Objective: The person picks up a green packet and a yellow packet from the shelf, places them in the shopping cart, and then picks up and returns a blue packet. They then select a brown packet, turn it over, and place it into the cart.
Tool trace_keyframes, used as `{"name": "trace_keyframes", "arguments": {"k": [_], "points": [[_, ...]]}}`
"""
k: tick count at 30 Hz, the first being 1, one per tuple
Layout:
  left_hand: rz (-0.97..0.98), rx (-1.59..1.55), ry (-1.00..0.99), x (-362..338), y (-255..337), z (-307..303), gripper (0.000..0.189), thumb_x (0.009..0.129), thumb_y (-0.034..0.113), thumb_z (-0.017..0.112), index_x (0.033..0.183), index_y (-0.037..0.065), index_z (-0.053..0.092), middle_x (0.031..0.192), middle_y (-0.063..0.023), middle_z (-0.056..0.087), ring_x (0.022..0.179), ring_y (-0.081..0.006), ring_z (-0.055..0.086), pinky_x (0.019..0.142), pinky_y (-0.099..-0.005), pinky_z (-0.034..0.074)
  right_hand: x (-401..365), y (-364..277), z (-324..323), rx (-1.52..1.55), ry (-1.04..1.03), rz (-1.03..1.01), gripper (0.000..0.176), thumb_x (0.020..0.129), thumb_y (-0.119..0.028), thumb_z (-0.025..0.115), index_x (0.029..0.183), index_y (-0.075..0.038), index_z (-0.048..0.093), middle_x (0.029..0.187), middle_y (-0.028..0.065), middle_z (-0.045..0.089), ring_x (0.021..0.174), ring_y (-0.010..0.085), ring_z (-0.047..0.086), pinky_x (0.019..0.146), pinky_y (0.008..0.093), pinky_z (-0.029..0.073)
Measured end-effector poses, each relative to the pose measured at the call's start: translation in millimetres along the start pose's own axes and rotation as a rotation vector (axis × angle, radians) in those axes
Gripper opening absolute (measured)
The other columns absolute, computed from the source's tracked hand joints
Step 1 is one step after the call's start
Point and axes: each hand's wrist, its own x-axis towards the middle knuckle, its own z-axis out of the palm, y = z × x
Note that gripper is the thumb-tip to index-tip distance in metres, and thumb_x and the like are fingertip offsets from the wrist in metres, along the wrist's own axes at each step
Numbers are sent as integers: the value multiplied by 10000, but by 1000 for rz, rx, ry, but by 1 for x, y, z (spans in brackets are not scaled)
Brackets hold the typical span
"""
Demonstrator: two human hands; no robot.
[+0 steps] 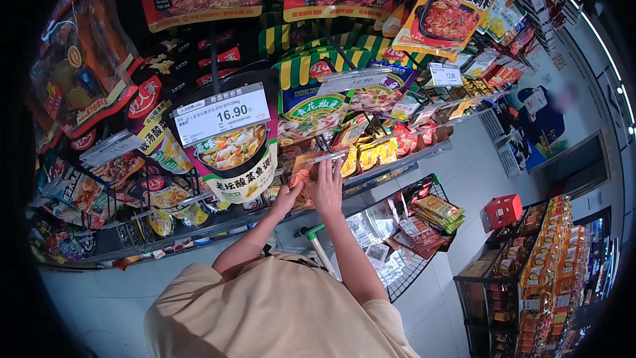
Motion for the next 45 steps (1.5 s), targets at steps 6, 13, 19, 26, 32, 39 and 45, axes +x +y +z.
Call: {"name": "trace_keyframes", "arguments": {"k": [6, 13, 19, 26, 32, 39, 45], "points": [[-83, 33, -48, -8, 22, -6, 422, 993, 363, 566, 1114, -32, 657, 1001, -78, 698, 899, -134, 606, 829, -316, 477, -1, -1, -2, 19, 4, -19, 723, 819, -23, 525, 1501, -12, 285, 1547, 184, 314, 1455, 446, 193, 1140, 511, 276], [-18, 4, -18, 7, -4, 1, 435, 992, 373, 569, 1137, -27, 659, 1014, -80, 698, 904, -133, 608, 832, -313, 476, 6, 2, -4, -17, -7, -34, 717, 813, -4, 535, 1480, 44, 273, 1527, 232, 307, 1434, 473, 210, 1171, 472, 256], [-74, 8, -29, 7, -2, 6, 434, 992, 368, 571, 1141, -30, 655, 1028, -77, 694, 916, -138, 607, 839, -314, 474, 8, 0, -13, -70, -30, -26, 746, 821, -34, 544, 1502, 22, 244, 1536, 217, 303, 1443, 469, 196, 1174, 532, 209], [59, -75, 94, 4, -10, 9, 585, 953, 500, 569, 842, -67, 658, 654, -184, 621, 626, -231, 577, 655, -412, 460, 5, 0, -9, -77, -40, -49, 761, 812, -76, 573, 1495, 28, 253, 1546, 212, 293, 1449, 474, 178, 1182, 559, 150], [14, -89, 53, -12, 17, 5, 490, 971, 438, 576, 995, -44, 661, 812, -112, 647, 743, -168, 567, 727, -355, 464, 4, -1, -9, -37, -32, -48, 747, 810, -84, 568, 1483, 41, 269, 1543, 229, 287, 1450, 476, 174, 1180, 562, 154], [-73, -114, -12, -7, 24, 3, 452, 981, 410, 583, 1074, -24, 671, 905, -67, 675, 800, -126, 558, 742, -316, 467, 7, -2, -9, -95, -34, -87, 751, 823, -85, 555, 1514, -29, 264, 1552, 235, 267, 1445, 475, 188, 1169, 567, 176], [-40, -145, 51, -1, 7, 5, 453, 978, 419, 587, 1029, -21, 682, 859, -39, 666, 760, -120, 541, 714, -317, 462, 8, -4, 0, -54, -13, -63, 756, 826, -86, 551, 1529, -83, 274, 1560, 186, 283, 1432, 452, 236, 1148, 567, 220]]}}
